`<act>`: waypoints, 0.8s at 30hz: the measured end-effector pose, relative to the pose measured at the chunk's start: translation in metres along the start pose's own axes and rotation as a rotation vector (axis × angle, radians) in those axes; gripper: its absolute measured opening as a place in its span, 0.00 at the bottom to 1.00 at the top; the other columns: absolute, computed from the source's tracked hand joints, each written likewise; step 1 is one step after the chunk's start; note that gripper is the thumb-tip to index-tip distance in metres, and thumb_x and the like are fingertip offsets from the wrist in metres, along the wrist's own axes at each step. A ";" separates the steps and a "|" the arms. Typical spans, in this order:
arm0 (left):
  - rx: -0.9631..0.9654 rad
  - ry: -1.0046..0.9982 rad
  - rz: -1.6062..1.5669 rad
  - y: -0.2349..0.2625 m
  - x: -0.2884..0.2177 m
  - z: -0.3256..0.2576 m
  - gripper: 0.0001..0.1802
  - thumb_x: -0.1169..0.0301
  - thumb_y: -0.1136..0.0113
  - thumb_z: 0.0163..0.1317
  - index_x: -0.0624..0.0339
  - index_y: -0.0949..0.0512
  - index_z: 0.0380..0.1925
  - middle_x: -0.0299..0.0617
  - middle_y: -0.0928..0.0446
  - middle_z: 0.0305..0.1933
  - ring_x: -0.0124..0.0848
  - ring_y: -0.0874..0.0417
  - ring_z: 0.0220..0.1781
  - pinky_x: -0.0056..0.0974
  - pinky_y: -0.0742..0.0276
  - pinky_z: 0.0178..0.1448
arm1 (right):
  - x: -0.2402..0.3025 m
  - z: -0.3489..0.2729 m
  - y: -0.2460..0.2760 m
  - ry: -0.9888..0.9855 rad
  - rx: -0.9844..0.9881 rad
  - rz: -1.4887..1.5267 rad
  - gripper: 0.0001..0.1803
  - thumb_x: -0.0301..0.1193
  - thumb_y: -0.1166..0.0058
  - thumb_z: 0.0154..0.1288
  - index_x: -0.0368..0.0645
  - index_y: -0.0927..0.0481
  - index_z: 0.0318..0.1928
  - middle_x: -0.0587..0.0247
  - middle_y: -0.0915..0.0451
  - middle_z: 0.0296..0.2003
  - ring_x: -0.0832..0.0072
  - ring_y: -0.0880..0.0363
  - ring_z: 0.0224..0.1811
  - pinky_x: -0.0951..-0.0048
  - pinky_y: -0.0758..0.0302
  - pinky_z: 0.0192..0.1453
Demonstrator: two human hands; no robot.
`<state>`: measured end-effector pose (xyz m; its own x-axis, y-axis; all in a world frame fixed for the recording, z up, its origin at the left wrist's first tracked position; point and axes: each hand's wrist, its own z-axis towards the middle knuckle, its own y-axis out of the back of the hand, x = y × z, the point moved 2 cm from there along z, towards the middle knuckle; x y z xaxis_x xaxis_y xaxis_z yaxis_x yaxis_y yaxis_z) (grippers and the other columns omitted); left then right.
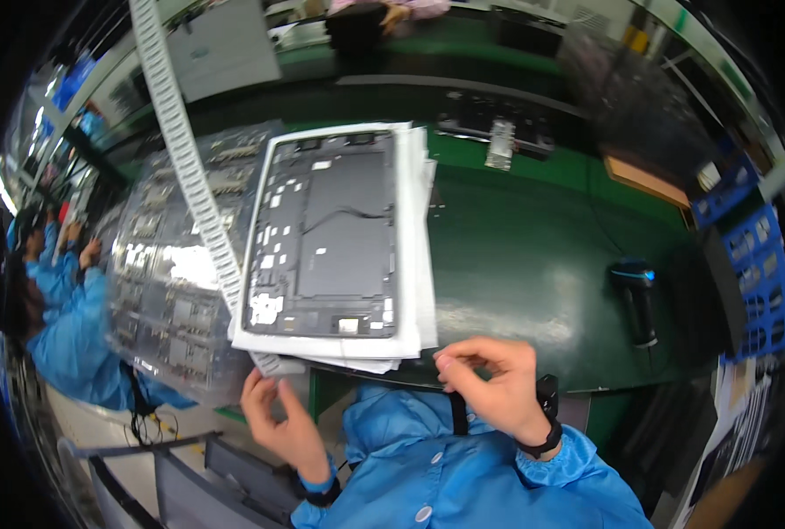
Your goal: The worker is assembling electronic tablets by inserting PCBs into chassis, applying labels, and scanning components for tracking.
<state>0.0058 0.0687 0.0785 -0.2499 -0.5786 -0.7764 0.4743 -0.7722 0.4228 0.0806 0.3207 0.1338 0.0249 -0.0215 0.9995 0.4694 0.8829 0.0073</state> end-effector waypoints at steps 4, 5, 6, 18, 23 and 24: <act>0.159 -0.493 -0.090 0.016 -0.059 0.031 0.11 0.91 0.41 0.59 0.71 0.20 0.41 0.55 0.19 0.52 0.47 0.19 0.55 0.44 0.23 0.59 | 0.014 0.003 0.056 -0.014 -0.183 -0.049 0.06 0.23 0.40 0.67 0.30 0.15 0.38 0.59 0.15 0.27 0.78 0.17 0.27 0.79 0.22 0.30; 0.243 -0.563 -0.140 0.007 -0.075 0.041 0.16 0.89 0.39 0.58 0.71 0.19 0.46 0.54 0.18 0.50 0.49 0.18 0.55 0.45 0.23 0.60 | 0.018 0.003 0.076 0.019 -0.257 -0.041 0.06 0.23 0.40 0.68 0.30 0.15 0.38 0.59 0.16 0.26 0.79 0.17 0.26 0.80 0.23 0.30; 0.319 -0.636 -0.052 0.001 -0.086 0.048 0.15 0.88 0.38 0.57 0.70 0.18 0.46 0.53 0.18 0.49 0.51 0.18 0.54 0.47 0.23 0.59 | 0.022 0.003 0.097 0.073 -0.334 -0.111 0.06 0.24 0.40 0.68 0.31 0.15 0.37 0.60 0.16 0.25 0.79 0.18 0.26 0.80 0.24 0.30; 0.503 -0.905 0.074 -0.018 -0.097 0.069 0.19 0.85 0.30 0.50 0.60 0.14 0.44 0.48 0.20 0.40 0.46 0.20 0.42 0.48 0.24 0.48 | 0.064 -0.071 0.408 0.233 -0.902 -1.644 0.26 0.34 0.29 0.55 0.37 0.17 0.54 0.44 0.17 0.53 0.51 0.18 0.56 0.59 0.24 0.63; 0.471 -0.698 0.190 -0.011 -0.097 0.071 0.20 0.84 0.32 0.52 0.61 0.15 0.48 0.50 0.21 0.46 0.48 0.20 0.47 0.50 0.26 0.55 | 0.061 -0.062 0.439 0.119 -0.675 -1.529 0.29 0.29 0.31 0.55 0.35 0.21 0.59 0.43 0.20 0.58 0.53 0.22 0.64 0.61 0.28 0.69; 0.430 -0.747 0.100 -0.012 -0.086 0.075 0.23 0.90 0.43 0.52 0.69 0.17 0.50 0.48 0.25 0.40 0.43 0.24 0.45 0.42 0.28 0.55 | 0.061 -0.061 0.442 0.128 -0.692 -1.460 0.28 0.28 0.33 0.57 0.35 0.21 0.59 0.43 0.20 0.58 0.54 0.22 0.63 0.62 0.27 0.68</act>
<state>-0.0411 0.1082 0.1755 -0.7847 -0.5533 -0.2795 0.2010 -0.6537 0.7296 0.3433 0.6811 0.1957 -0.7223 -0.6761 0.1454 0.4435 -0.2916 0.8475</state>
